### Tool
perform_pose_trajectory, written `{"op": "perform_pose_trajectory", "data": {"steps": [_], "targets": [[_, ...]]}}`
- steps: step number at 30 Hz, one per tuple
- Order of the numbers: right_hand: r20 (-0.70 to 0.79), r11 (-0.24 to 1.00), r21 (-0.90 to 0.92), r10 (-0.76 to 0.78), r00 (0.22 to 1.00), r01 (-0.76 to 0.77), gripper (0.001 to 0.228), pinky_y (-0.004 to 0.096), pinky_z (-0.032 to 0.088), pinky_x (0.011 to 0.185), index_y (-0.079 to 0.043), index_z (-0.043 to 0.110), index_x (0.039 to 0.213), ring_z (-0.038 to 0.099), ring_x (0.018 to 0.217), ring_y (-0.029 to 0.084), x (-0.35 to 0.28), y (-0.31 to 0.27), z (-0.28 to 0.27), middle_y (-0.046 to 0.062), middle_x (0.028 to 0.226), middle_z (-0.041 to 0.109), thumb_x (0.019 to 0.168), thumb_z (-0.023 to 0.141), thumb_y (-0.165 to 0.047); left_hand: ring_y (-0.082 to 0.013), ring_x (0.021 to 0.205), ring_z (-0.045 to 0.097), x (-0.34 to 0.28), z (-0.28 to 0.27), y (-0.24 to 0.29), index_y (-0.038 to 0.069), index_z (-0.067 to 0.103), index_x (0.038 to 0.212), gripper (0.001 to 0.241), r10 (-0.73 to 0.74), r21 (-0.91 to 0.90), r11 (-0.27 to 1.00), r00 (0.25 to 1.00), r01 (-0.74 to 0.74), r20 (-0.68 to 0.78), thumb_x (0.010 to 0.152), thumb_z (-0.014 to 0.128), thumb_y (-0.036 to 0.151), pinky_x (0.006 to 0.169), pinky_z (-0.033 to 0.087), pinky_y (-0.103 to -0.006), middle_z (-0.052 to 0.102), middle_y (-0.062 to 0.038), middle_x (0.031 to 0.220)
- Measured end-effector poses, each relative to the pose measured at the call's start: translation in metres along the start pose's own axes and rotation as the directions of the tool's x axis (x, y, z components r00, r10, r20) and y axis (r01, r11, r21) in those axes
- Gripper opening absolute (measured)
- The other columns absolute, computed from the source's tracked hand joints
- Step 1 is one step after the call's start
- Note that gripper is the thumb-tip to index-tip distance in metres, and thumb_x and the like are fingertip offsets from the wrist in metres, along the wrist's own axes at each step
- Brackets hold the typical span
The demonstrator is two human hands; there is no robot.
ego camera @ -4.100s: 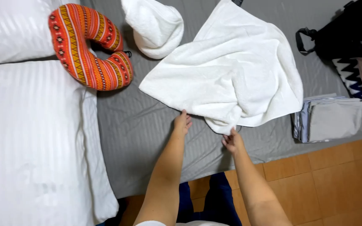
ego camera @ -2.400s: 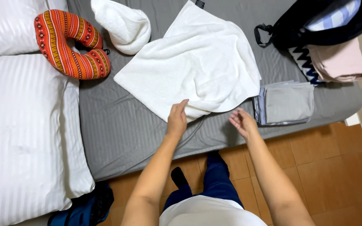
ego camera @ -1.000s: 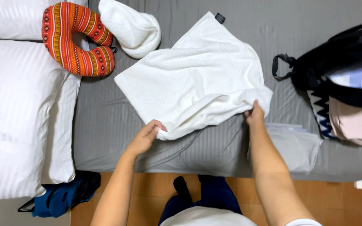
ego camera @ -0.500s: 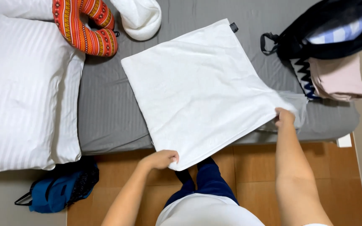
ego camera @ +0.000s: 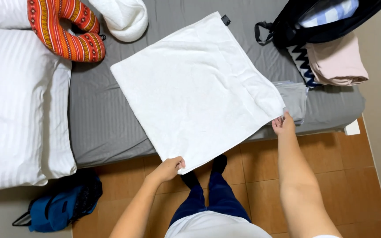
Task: Organizing and packing various items in a bedroom, including folding a towel and using a duster.
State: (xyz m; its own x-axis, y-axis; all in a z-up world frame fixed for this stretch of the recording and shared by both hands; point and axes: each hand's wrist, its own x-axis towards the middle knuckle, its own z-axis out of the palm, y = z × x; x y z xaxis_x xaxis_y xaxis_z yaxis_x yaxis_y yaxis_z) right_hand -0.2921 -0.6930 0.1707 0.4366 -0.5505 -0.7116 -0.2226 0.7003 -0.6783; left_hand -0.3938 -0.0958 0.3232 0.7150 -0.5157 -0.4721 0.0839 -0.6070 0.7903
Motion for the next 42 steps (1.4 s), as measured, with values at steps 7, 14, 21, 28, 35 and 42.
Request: {"op": "perform_pose_trajectory", "data": {"steps": [7,14,21,28,35,42], "targets": [[0.283,0.970,-0.130,-0.162,0.945,0.205,0.030,0.030,0.045,0.055,-0.012,0.063,0.118,0.058,0.067,0.014,-0.010,-0.036,0.062,0.003,0.088,0.066,0.098,0.076,-0.029,-0.0306,0.088,0.069,0.034,0.029,0.001,0.009,0.067,0.101,0.012,-0.061,0.076,0.995,0.998,0.062,-0.010,0.095,0.058,0.006,0.080,0.053,-0.0390,0.073,-0.016,0.094],[0.224,0.530,-0.398,-0.735,0.640,0.749,0.036,0.037,0.055,0.091,0.001,0.063,0.134,0.068,0.104,0.023,0.066,-0.052,-0.014,0.010,0.120,0.072,0.102,0.075,-0.012,-0.0298,0.091,0.069,0.031,0.027,0.009,0.010,0.069,0.099,0.012,-0.110,0.105,0.988,0.994,0.110,-0.003,0.094,0.059,0.005,0.080,0.053,-0.0384,0.073,-0.015,0.094],[0.538,0.068,-0.821,-0.241,0.808,0.567,0.070,0.047,0.044,0.108,-0.012,0.046,0.150,0.059,0.125,0.034,-0.165,0.039,0.077,0.018,0.143,0.057,0.093,0.078,-0.038,-0.0303,0.088,0.068,0.000,0.006,0.047,0.009,0.068,0.102,0.011,-0.123,0.063,0.991,0.992,0.121,0.028,0.096,0.059,0.008,0.079,0.053,-0.0395,0.072,-0.016,0.090],[0.894,0.110,-0.280,0.392,0.217,0.954,0.069,0.048,0.029,0.115,-0.012,0.053,0.135,0.056,0.125,0.032,-0.434,0.108,0.127,0.015,0.137,0.059,0.078,0.086,-0.033,-0.0308,0.084,0.068,-0.021,-0.042,0.097,0.004,0.065,0.104,0.011,0.215,-0.061,0.972,0.966,-0.225,-0.140,0.098,0.059,0.012,0.078,0.053,-0.0395,0.072,-0.016,0.093],[0.935,0.213,-0.324,-0.079,0.347,0.922,0.025,0.037,0.056,0.081,-0.001,0.069,0.116,0.075,0.091,0.027,-0.455,0.147,0.155,0.016,0.100,0.077,0.093,0.060,-0.007,-0.0312,0.099,0.068,-0.034,-0.078,0.086,0.002,0.061,0.117,0.021,0.499,-0.104,0.778,0.710,-0.620,-0.497,0.098,0.063,0.011,0.087,0.054,-0.0407,0.069,-0.017,0.106],[0.780,0.164,-0.535,-0.281,0.559,0.829,0.020,0.037,0.055,0.081,-0.003,0.068,0.117,0.073,0.087,0.030,-0.452,0.146,0.168,0.018,0.098,0.077,0.101,0.059,-0.009,-0.0336,0.101,0.068,0.001,-0.114,-0.015,0.006,0.058,0.130,0.037,0.461,0.093,0.830,0.581,-0.550,-0.671,0.094,0.065,0.006,0.087,0.055,-0.0406,0.065,-0.019,0.113]]}}
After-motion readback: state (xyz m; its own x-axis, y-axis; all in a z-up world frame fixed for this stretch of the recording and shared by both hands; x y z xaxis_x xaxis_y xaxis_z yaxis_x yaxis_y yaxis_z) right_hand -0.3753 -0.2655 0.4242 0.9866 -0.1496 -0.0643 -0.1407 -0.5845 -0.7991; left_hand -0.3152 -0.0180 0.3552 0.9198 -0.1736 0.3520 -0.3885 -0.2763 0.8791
